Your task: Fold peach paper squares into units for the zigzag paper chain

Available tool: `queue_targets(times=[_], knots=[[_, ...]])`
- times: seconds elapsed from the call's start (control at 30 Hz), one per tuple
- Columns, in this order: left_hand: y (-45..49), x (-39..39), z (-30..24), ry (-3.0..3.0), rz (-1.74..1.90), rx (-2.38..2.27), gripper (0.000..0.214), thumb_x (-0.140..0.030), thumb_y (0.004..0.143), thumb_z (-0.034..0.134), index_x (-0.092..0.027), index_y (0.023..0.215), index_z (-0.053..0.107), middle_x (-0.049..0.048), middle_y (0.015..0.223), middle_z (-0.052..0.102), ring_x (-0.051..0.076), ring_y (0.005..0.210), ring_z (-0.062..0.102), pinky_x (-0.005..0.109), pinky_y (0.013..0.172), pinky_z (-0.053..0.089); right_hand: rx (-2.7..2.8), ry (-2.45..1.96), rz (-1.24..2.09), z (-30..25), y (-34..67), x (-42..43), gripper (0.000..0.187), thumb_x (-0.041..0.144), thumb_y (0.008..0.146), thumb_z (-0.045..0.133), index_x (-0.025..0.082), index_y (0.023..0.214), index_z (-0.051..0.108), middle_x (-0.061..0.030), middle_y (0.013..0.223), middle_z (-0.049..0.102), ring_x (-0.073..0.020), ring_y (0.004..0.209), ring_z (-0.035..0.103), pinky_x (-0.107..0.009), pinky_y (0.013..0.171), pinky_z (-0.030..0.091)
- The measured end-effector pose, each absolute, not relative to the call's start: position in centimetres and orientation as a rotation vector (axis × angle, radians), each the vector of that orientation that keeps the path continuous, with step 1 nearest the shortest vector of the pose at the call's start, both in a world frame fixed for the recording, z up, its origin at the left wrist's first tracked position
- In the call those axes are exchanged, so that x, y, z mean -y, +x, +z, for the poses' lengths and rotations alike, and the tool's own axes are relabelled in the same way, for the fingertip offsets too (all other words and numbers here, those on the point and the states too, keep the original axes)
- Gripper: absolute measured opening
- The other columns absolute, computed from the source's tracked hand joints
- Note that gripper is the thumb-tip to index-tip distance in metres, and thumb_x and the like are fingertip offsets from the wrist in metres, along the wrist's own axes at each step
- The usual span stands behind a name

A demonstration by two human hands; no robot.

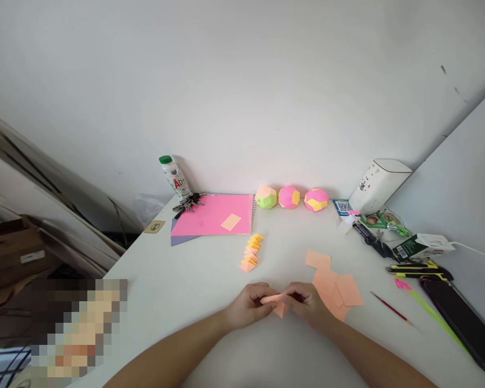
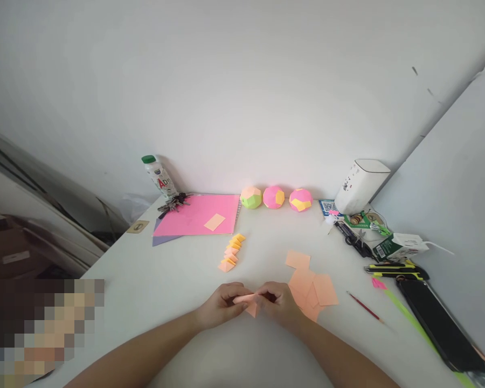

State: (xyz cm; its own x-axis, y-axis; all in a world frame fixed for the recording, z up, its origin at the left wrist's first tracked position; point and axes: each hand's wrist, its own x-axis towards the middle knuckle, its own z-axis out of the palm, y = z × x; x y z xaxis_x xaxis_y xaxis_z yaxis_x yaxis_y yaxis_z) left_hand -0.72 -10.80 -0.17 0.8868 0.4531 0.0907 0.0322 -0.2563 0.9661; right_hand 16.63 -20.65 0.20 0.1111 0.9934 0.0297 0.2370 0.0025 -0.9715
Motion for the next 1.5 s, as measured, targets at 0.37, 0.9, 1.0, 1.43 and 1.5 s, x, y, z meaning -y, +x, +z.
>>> queue_targets(times=[0.37, 0.9, 1.0, 1.43, 1.5], knots=[[0.0, 11.3, -0.1, 1.765, 0.433, -0.480, 0.021, -0.029, 0.079, 0.055, -0.015, 0.083, 0.070, 0.0001, 0.062, 0.049, 0.012, 0.061, 0.046, 0.023, 0.058, 0.039, 1.306, -1.495, 0.960, 0.1, 16.8, 20.9, 0.030, 0.042, 0.080, 0.057, 0.016, 0.068, 0.064, 0.0029, 0.053, 0.046, -0.0098, 0.049, 0.038, -0.023, 0.048, 0.031], [0.4, 11.5, -0.2, 1.728, 0.443, -0.459, 0.023, -0.030, 0.081, 0.053, -0.014, 0.074, 0.067, -0.0005, 0.060, 0.048, 0.011, 0.059, 0.044, 0.022, 0.055, 0.038, 1.292, -1.490, 0.972, -0.1, 17.1, 21.0, 0.026, 0.039, 0.081, 0.057, 0.017, 0.071, 0.066, 0.0020, 0.054, 0.049, -0.0107, 0.050, 0.042, -0.023, 0.048, 0.034], [0.2, 11.3, -0.1, 1.705, 0.434, -0.414, 0.021, -0.029, 0.081, 0.053, -0.013, 0.078, 0.067, 0.0009, 0.066, 0.053, 0.011, 0.061, 0.047, 0.022, 0.056, 0.039, 1.301, -1.476, 0.944, -0.3, 17.2, 21.0, 0.027, 0.039, 0.082, 0.057, 0.017, 0.070, 0.066, 0.0018, 0.054, 0.050, -0.0105, 0.050, 0.042, -0.023, 0.047, 0.034], [0.5, 11.2, -0.6, 1.358, 0.458, -0.413, 0.029, -0.038, 0.075, 0.065, -0.013, 0.089, 0.064, 0.0046, 0.078, 0.064, 0.015, 0.071, 0.059, 0.027, 0.063, 0.045, 1.277, -1.513, 0.846, -0.7, 16.8, 21.0, 0.026, 0.041, 0.084, 0.054, 0.018, 0.071, 0.059, 0.0032, 0.054, 0.048, -0.0115, 0.050, 0.045, -0.023, 0.049, 0.038], [0.6, 11.1, -0.4, 1.343, 0.436, -0.413, 0.029, -0.040, 0.076, 0.064, -0.013, 0.088, 0.064, 0.0044, 0.077, 0.065, 0.015, 0.070, 0.060, 0.027, 0.063, 0.045, 1.299, -1.515, 0.847, -0.7, 16.6, 21.1, 0.024, 0.041, 0.084, 0.054, 0.018, 0.078, 0.059, 0.0032, 0.057, 0.049, -0.0109, 0.050, 0.045, -0.022, 0.048, 0.037]])
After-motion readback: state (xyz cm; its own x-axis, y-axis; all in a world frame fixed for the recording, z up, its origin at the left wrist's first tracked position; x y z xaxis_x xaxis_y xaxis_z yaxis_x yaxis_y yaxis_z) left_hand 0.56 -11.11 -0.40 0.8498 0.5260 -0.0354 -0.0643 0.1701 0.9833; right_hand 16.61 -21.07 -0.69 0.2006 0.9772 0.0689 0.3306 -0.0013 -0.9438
